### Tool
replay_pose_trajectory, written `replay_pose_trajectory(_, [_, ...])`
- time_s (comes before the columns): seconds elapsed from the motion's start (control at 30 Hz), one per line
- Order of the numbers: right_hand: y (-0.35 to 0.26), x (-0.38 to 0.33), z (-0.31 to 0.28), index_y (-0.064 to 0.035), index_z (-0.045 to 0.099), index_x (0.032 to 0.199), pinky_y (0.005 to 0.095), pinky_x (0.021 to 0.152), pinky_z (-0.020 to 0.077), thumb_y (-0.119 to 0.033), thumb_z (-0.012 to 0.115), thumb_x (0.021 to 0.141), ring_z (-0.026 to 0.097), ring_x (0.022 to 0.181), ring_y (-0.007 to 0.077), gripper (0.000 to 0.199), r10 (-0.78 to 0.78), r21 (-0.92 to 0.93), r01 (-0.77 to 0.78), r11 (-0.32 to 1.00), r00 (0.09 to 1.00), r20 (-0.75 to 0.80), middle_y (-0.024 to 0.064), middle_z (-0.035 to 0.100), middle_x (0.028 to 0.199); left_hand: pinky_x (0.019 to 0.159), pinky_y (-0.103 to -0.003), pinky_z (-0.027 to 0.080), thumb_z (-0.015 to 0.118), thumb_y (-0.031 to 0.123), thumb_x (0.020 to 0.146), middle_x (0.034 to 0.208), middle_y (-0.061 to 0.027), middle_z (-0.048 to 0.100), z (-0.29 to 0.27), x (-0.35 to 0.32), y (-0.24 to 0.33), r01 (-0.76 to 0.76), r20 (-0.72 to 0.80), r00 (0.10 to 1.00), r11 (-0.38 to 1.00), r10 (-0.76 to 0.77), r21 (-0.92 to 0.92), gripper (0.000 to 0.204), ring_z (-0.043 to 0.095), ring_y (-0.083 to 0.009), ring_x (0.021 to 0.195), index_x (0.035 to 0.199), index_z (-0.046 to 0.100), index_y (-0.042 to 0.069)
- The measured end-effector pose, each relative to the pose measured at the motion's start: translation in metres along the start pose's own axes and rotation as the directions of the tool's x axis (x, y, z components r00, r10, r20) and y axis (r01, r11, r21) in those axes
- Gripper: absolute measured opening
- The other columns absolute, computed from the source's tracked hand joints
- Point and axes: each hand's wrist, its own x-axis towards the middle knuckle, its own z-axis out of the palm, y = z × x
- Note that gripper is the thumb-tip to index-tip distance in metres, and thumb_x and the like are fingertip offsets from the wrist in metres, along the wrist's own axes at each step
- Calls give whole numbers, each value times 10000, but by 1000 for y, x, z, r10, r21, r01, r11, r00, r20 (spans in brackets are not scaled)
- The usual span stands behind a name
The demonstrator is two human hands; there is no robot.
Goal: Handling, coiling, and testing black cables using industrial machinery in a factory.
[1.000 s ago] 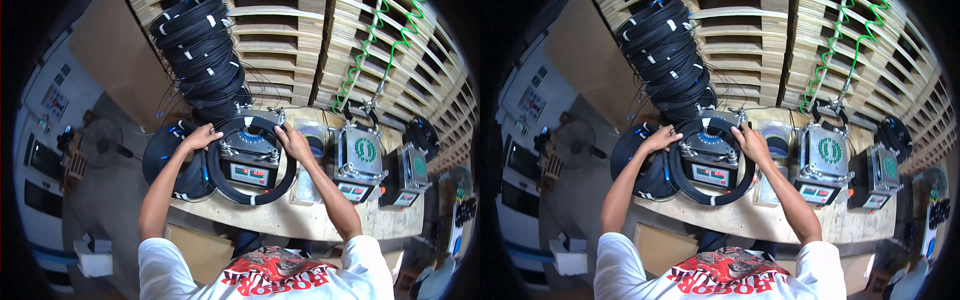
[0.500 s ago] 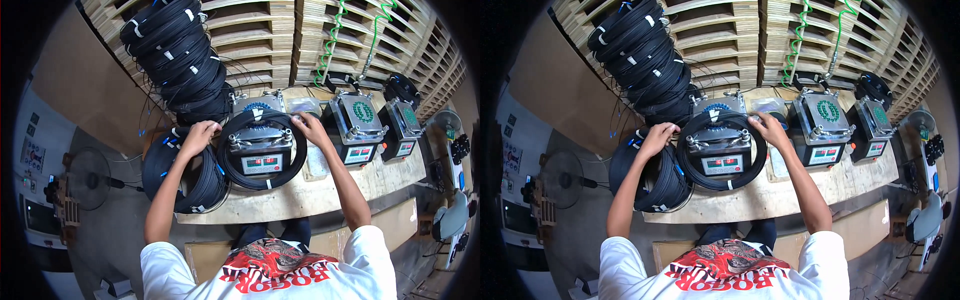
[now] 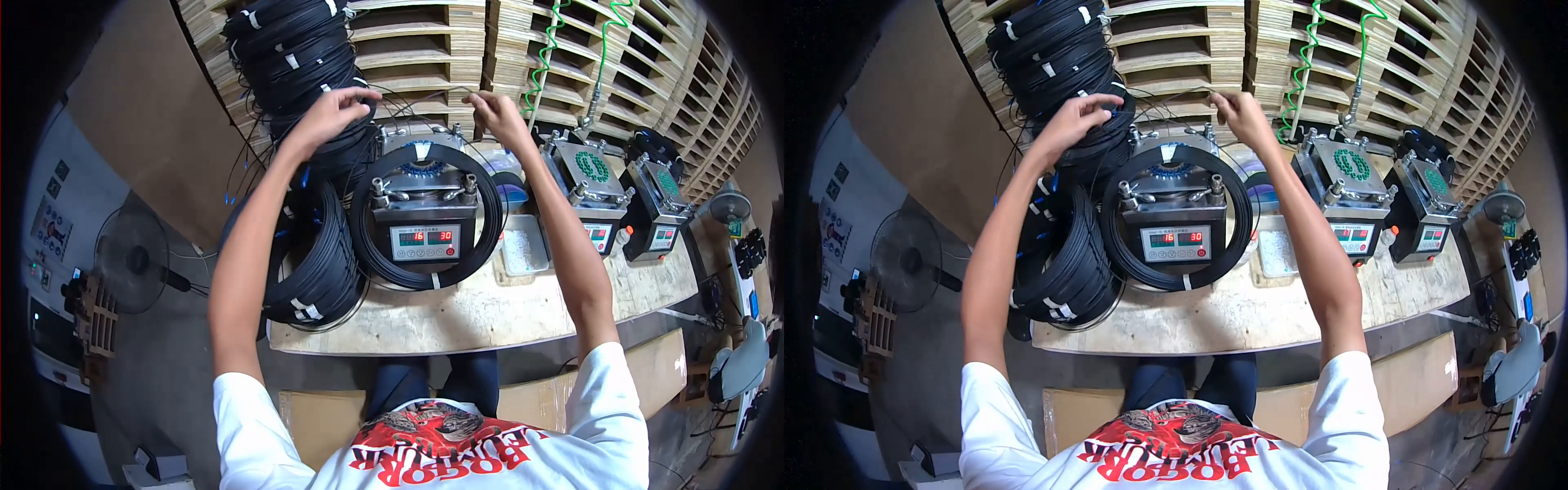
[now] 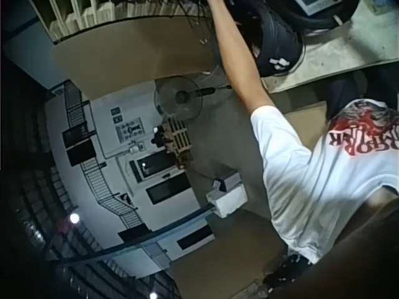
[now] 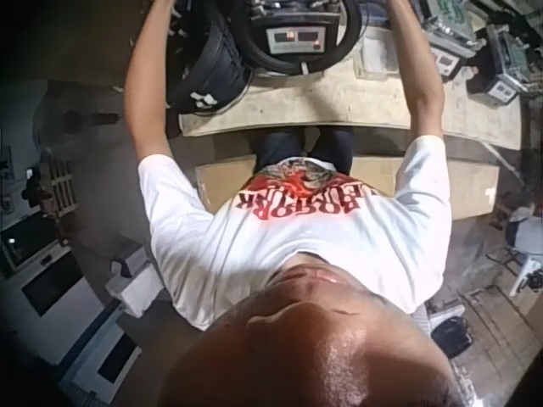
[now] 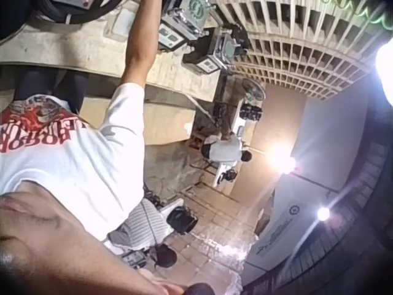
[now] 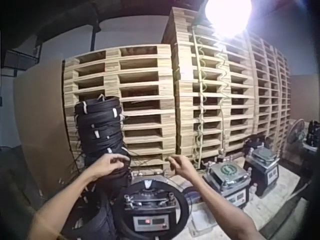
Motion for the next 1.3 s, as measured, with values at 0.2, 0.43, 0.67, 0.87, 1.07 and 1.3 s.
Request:
replay_pose_trajectory(0.2, [-1, -7, -28, -58, 764, 951, 424, 601, 491, -390, 643, 955, 612, 606, 314, 354, -375, -713, 225, 664, 925, -58, 171, 674, 723, 808, -432, 525, 645, 147, 912, 998, -187, 722, -36, 11, -24, -348, 184, 936, 714, 300, 608, 200, 684, -345, 951, 1031, 744, 20])
replay_pose_trajectory(0.43, [44, -3, -51, 30, 741, 930, 422, 635, 545, -230, 732, 890, 710, 680, 303, 264, 104, -460, -120, 880, 993, -60, 215, 705, 761, 804, -477, 532, 715, 319, 867, 874, -206, 714, -38, -20, -68, -5, -141, 933, 403, 332, 915, 309, 684, -419, 877, 803, 729, 17])
replay_pose_trajectory(0.67, [41, 15, -2, 26, 668, 854, 267, 573, 579, -317, 653, 934, 674, 593, 151, 352, 500, 421, -518, 745, 851, 161, 85, 701, 733, 675, -419, 577, 712, 248, 856, 803, -178, 727, -26, 4, -110, 402, -341, 900, 823, -273, 402, 282, 725, -301, 704, 911, 734, -28])
replay_pose_trajectory(0.87, [60, 45, -14, 2, 642, 994, 262, 589, 577, -167, 634, 948, 671, 645, 150, 175, 556, 237, -650, 722, 749, 360, 92, 702, 803, 625, -303, 539, 660, 154, 867, 747, -117, 721, -12, 31, -116, 19, -154, 986, 875, 63, 483, 289, 699, -153, 676, 1073, 711, -41])
replay_pose_trajectory(1.07, [18, 62, -33, 60, 581, 1233, 263, 761, 605, -2, 486, 952, 712, 890, 197, 303, 406, 31, -541, 841, 666, 626, 164, 710, 997, 624, -371, 506, 644, 193, 939, 709, -138, 657, -5, 51, -96, -184, -89, 964, 873, 249, 451, 238, 638, -269, 624, 1035, 719, -12])
replay_pose_trajectory(1.3, [30, 60, -2, 87, 578, 1225, 376, 923, 559, -239, 321, 1028, 698, 918, 240, 459, 368, 265, -578, 772, 747, 554, 171, 697, 1049, 616, -262, 438, 563, 206, 1012, 752, -52, 572, 14, 74, -105, 50, -45, 997, 980, -59, -190, 223, 542, -99, 678, 1085, 643, 11])
